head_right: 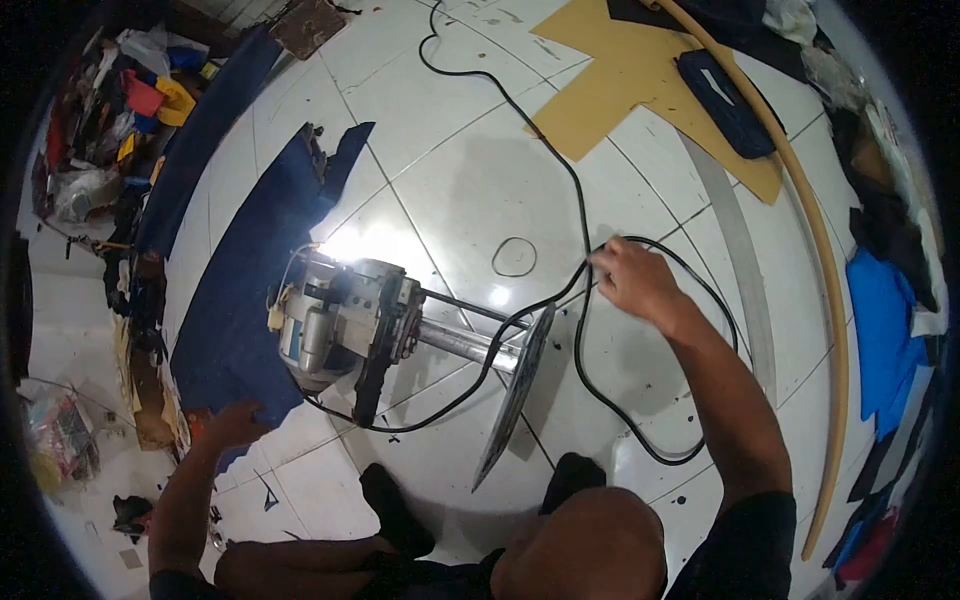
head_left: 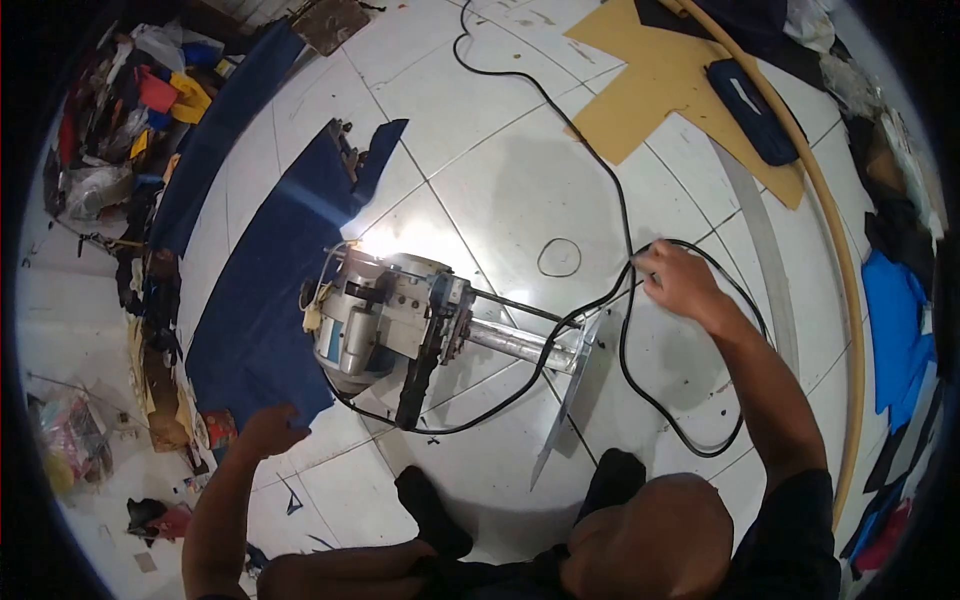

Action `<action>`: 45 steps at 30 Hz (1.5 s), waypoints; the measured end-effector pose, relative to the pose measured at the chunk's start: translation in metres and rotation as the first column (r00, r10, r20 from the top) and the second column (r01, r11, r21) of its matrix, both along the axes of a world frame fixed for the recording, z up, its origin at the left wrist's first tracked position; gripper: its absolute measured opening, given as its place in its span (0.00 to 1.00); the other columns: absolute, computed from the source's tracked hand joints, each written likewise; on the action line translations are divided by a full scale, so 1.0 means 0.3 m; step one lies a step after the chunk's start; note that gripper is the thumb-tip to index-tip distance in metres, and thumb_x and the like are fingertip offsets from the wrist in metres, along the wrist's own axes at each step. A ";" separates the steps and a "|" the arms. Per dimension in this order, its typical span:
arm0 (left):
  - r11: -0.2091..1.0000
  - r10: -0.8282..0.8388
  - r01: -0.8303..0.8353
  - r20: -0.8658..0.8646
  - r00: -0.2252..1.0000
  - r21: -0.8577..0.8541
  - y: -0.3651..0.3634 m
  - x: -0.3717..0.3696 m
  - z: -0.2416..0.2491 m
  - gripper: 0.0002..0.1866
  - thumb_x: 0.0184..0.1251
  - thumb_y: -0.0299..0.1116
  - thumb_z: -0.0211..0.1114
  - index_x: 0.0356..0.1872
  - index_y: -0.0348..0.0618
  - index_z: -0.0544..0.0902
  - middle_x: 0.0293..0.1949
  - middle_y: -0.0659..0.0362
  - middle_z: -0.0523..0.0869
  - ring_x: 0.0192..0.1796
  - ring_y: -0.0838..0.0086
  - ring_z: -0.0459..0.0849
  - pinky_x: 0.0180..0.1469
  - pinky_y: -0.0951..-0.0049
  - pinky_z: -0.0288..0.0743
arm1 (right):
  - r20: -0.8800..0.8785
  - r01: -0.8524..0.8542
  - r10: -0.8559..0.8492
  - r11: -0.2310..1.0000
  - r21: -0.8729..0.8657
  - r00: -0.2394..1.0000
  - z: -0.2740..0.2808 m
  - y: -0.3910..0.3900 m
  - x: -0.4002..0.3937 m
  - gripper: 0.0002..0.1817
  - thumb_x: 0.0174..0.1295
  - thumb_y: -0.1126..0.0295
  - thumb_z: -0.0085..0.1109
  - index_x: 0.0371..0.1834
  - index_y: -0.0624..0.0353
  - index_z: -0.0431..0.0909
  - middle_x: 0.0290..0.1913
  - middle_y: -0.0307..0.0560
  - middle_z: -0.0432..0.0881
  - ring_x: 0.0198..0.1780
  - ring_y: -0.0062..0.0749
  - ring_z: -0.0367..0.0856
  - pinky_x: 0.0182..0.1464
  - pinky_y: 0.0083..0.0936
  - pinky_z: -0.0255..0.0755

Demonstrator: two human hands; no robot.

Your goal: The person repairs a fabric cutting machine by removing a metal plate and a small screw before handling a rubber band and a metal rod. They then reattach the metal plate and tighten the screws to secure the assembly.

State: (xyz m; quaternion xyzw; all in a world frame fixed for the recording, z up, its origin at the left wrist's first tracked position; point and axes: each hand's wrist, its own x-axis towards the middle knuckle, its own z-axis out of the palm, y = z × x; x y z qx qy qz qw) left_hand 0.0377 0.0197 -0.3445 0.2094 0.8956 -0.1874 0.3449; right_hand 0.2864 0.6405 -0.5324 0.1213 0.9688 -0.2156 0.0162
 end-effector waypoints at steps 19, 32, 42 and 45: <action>0.890 0.332 -0.281 -0.088 0.939 0.359 -0.183 -0.107 -0.093 0.29 0.63 0.47 0.75 0.57 0.35 0.83 0.41 0.43 0.90 0.44 0.56 0.91 0.49 0.61 0.81 | 0.208 0.020 -0.023 1.000 0.017 0.978 -0.042 0.058 -0.168 0.13 0.67 0.58 0.61 0.38 0.56 0.85 0.46 0.50 0.87 0.50 0.48 0.85 0.53 0.42 0.79; 0.816 0.306 -0.275 0.025 0.952 0.509 -0.170 -0.316 -0.223 0.33 0.67 0.52 0.69 0.61 0.32 0.82 0.50 0.43 0.90 0.50 0.56 0.89 0.54 0.61 0.81 | 0.168 0.077 -0.114 0.974 0.215 0.979 0.060 0.096 0.064 0.11 0.65 0.63 0.62 0.40 0.58 0.88 0.50 0.46 0.86 0.55 0.44 0.83 0.58 0.39 0.79; 0.408 0.541 -0.663 0.419 0.729 0.628 -0.058 -0.428 -0.528 0.34 0.80 0.62 0.50 0.62 0.40 0.83 0.44 0.56 0.85 0.42 0.71 0.80 0.46 0.66 0.78 | 0.226 -0.426 0.477 0.873 -0.239 0.850 0.795 -0.907 -0.431 0.27 0.71 0.49 0.62 0.27 0.64 0.85 0.23 0.57 0.83 0.30 0.53 0.85 0.38 0.46 0.77; 0.161 0.547 -0.735 0.561 0.622 0.658 -0.009 -0.441 -0.601 0.37 0.78 0.64 0.49 0.59 0.36 0.84 0.37 0.56 0.85 0.40 0.68 0.83 0.47 0.63 0.77 | 0.455 -0.280 0.354 0.934 -0.224 0.817 0.561 -1.158 -0.434 0.35 0.71 0.40 0.57 0.29 0.68 0.85 0.32 0.67 0.86 0.43 0.62 0.88 0.50 0.49 0.82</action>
